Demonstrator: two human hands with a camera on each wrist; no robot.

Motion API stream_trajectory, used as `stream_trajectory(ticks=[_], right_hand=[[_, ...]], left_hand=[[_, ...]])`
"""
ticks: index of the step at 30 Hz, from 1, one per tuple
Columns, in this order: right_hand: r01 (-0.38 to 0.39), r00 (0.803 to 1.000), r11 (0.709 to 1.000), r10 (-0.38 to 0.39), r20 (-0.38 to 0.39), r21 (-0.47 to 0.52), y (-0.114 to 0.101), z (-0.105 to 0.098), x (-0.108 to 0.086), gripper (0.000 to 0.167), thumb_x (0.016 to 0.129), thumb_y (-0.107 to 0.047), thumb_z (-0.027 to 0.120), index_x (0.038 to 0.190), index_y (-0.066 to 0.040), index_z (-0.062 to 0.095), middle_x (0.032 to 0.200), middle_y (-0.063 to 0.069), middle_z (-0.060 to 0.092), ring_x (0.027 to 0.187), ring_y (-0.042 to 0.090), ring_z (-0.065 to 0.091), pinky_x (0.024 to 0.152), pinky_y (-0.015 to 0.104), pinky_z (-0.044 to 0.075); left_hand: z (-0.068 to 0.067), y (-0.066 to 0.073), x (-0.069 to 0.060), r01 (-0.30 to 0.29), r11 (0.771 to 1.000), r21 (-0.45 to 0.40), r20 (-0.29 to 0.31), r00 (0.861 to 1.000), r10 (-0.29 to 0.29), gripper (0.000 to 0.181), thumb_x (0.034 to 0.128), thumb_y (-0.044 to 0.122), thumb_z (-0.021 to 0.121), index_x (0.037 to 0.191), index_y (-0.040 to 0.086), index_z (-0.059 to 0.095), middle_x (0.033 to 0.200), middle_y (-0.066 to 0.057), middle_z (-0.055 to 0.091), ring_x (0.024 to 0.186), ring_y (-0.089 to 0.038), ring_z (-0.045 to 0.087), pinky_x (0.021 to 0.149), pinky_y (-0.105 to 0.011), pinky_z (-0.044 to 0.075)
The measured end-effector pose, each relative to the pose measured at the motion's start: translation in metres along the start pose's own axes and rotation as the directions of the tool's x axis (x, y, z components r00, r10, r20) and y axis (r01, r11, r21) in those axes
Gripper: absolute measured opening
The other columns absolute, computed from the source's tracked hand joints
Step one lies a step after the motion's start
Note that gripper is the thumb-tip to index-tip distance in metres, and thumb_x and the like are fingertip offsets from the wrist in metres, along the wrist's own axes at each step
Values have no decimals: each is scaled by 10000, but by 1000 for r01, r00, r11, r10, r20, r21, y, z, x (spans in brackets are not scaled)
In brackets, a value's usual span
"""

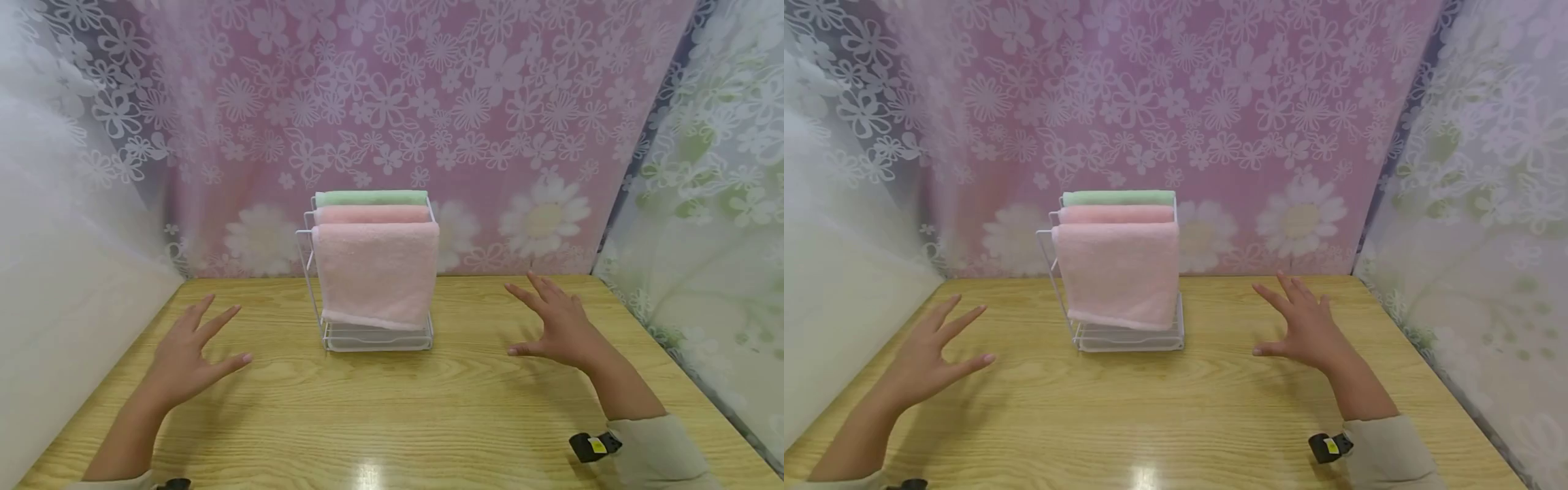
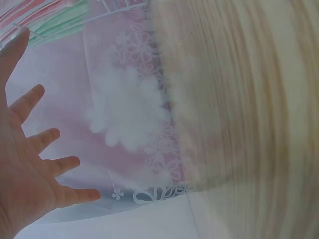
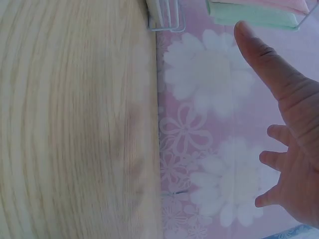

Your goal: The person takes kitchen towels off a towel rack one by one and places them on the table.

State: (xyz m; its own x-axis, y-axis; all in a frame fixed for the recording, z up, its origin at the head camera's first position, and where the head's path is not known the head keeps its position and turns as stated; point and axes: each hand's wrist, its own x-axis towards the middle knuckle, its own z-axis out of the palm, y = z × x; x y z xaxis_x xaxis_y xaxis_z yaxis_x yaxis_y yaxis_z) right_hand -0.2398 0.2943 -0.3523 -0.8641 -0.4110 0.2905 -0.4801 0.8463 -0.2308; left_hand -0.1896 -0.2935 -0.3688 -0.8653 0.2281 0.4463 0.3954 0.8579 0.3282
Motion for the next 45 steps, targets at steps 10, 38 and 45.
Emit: stream_trajectory(ticks=[10,38,45], right_hand=[[114,991,987,-106,-82,110,-2,-1,4,1059,657,-401,897,1532,-191,337,1585,230,156,1345,579,229,936,764,297],[203,966,934,-143,-214,293,-19,-6,17,969,688,-176,898,1510,-152,386,1604,39,203,1432,423,207,955,729,330],[211,964,911,-134,-229,354,-23,-8,20,970,682,-104,894,1508,-198,393,1591,22,247,1435,391,221,977,717,322]], left_hand=[[3,9,5,52,986,-158,28,998,-48,829,809,372,799,1515,279,375,1585,-195,176,1369,-574,165,897,-823,223],[8,25,17,59,917,-396,-27,997,-76,759,843,205,782,1502,224,406,1562,-106,268,1400,-447,217,936,-782,254],[11,29,23,12,907,-421,-67,997,-45,780,826,154,794,1496,263,410,1505,-122,342,1350,-404,302,973,-711,305]])
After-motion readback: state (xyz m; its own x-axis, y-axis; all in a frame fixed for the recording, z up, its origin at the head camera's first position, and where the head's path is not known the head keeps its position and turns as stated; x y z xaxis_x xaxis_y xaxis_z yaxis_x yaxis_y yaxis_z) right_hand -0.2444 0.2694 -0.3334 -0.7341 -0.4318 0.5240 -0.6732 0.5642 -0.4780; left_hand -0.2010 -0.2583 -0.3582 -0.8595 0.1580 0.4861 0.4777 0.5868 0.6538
